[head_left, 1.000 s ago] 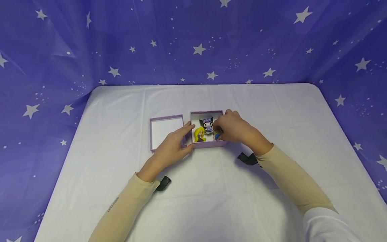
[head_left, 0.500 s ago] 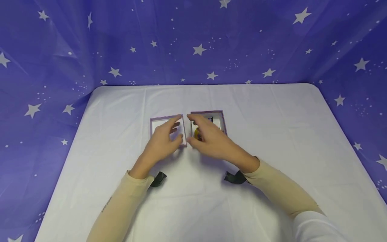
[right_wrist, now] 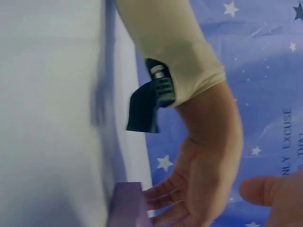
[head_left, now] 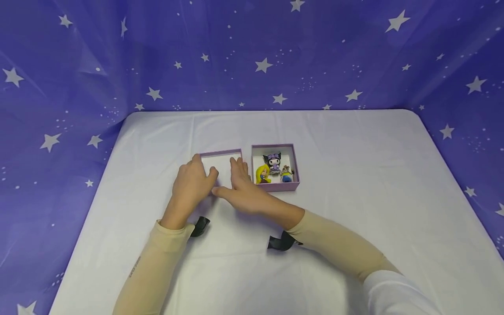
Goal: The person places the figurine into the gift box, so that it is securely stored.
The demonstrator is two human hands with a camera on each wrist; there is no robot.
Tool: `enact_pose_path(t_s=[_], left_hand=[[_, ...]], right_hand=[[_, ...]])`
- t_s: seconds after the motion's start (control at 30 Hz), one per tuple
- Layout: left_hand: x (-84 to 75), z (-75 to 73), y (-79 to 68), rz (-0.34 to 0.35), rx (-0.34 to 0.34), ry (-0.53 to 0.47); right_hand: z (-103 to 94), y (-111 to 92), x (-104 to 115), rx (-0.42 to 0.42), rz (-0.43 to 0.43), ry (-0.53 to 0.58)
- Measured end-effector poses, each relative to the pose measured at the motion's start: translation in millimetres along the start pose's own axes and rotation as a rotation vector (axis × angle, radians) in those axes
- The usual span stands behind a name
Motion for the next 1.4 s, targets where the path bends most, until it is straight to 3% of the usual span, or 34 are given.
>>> enact_pose_path(t_s=[0.2,0.27,0.37,0.47,0.63,0.77,0.93,1.1,1.2,1.4], left_hand=[[0.6,2.6,0.0,-0.043,0.066,-0.012],[0.1,-1.1,-1.0,-0.051,0.046,-0.016],[-2.1,-12.9,-4.2,-0.030,-0.057,-0.009],[-5.4,-27.1,-7.7,0.006,-0.197,-0.047],[-16.2,-42.5,-14.0,0.097,-0.419,-0.222],[-32.3,-38.6,-20.4,0.258,-0.478,-0.447],[-57.9,-19.0,-29.7,0.551,-0.411,-0.744],[-75.5,3.3,-34.5,0.698,-0.264,-0.953],[-77.9,16.8,-32.6,0.721,-0.203,-0.942],[-70.4,42.0,-26.2,0.681,-0.122,-0.675]], right_hand=[[7.5,5,-9,0.012,0.150,0.154],[6.2,6,-9,0.002,0.180,0.243],[0.0,7,-6,-0.035,0.184,0.349],[-12.9,7,2,-0.114,0.106,0.398],[-45.9,0,11,-0.311,-0.148,0.475],[-74.3,-14,10,-0.448,-0.323,0.539],[-102.0,-39,-6,-0.594,-0.437,0.461],[-115.8,-62,-32,-0.682,-0.439,0.439],[-119.1,-77,-48,-0.696,-0.367,0.419],[-115.3,-96,-76,-0.631,-0.244,0.295]])
Point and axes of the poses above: each hand's wrist, its own y-axis towards the middle knuckle, its own z-axis out of the palm, x = y × z, the point moved 5 cm from there along y, towards the middle knuckle, and after that the axes turned 12 degrees about -y, right-handed, at the moved point
